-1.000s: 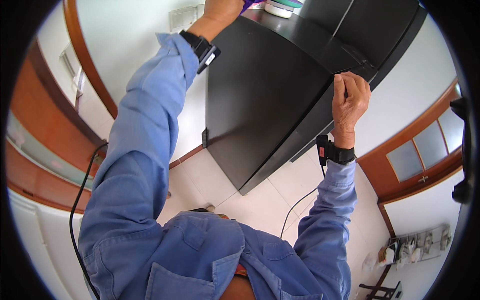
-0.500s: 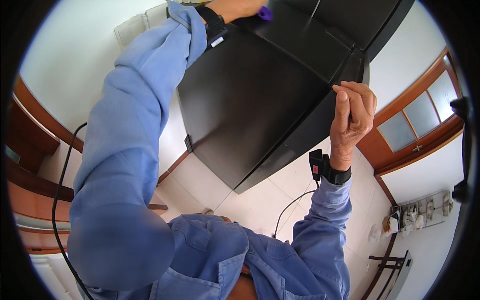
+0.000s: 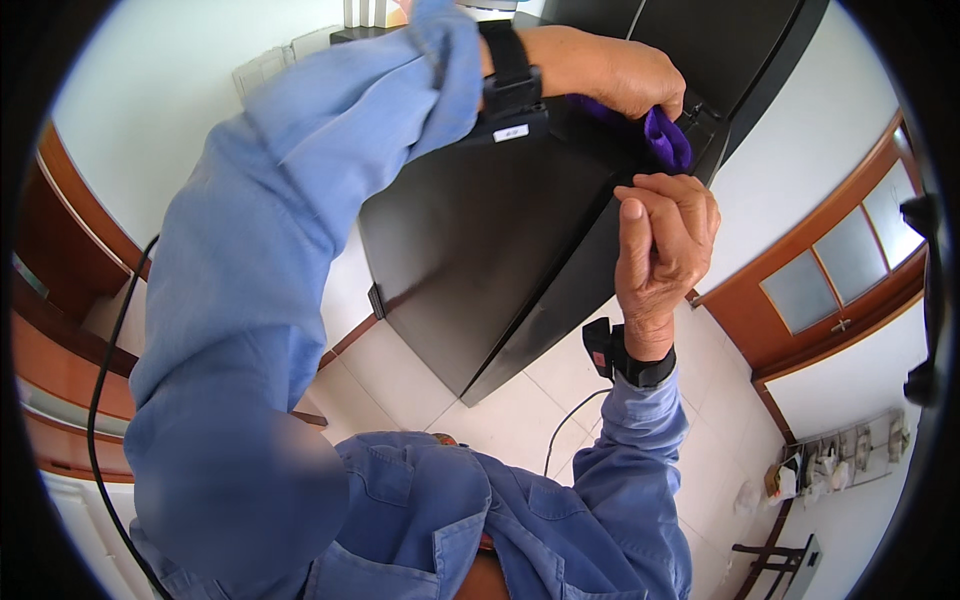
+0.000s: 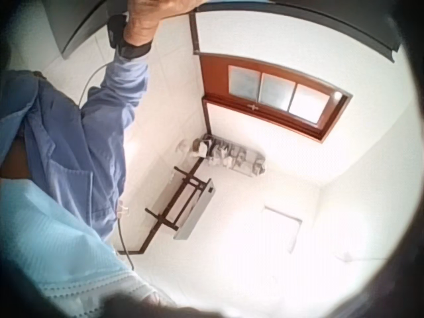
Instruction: The person wipes the exterior of a refrigerator with a purple cloth. They clean the front, sides, and top surfaces in a systematic manner.
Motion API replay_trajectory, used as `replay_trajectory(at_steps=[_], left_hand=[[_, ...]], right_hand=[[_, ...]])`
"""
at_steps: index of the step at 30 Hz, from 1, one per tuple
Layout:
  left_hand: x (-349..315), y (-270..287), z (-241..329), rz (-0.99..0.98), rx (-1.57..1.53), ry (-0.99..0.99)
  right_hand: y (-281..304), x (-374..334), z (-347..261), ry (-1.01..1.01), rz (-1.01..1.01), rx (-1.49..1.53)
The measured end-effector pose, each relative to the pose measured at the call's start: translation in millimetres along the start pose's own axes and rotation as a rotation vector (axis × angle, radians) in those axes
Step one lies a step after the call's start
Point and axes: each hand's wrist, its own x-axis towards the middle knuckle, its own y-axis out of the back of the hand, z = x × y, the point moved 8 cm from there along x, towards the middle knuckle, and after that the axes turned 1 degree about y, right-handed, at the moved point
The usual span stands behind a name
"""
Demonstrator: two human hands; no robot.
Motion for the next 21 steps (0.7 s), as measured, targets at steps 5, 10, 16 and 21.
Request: replay_trajectory(at_steps=[5, 10, 16, 21], left_hand=[[50.6, -11.4, -28.7, -0.158, 0.047, 0.027], [101.5, -23.7, -54.9, -0.178, 0.259, 0.043], [155.6, -16.7, -73.3, 0.096, 0.467, 0.040], [168.7, -55.3, -51.7, -0.094, 0.260, -0.141]], right_hand=[[-3.0, -3.2, 2.2, 0.029, -0.011, 0.057], [-4.4, -10.7, 3.1, 0.047, -0.041, 0.096], [-4.1, -13.7, 0.3, 0.054, -0.033, 0.130], [-5.6, -14.7, 9.5, -0.007, -0.106, 0.126]])
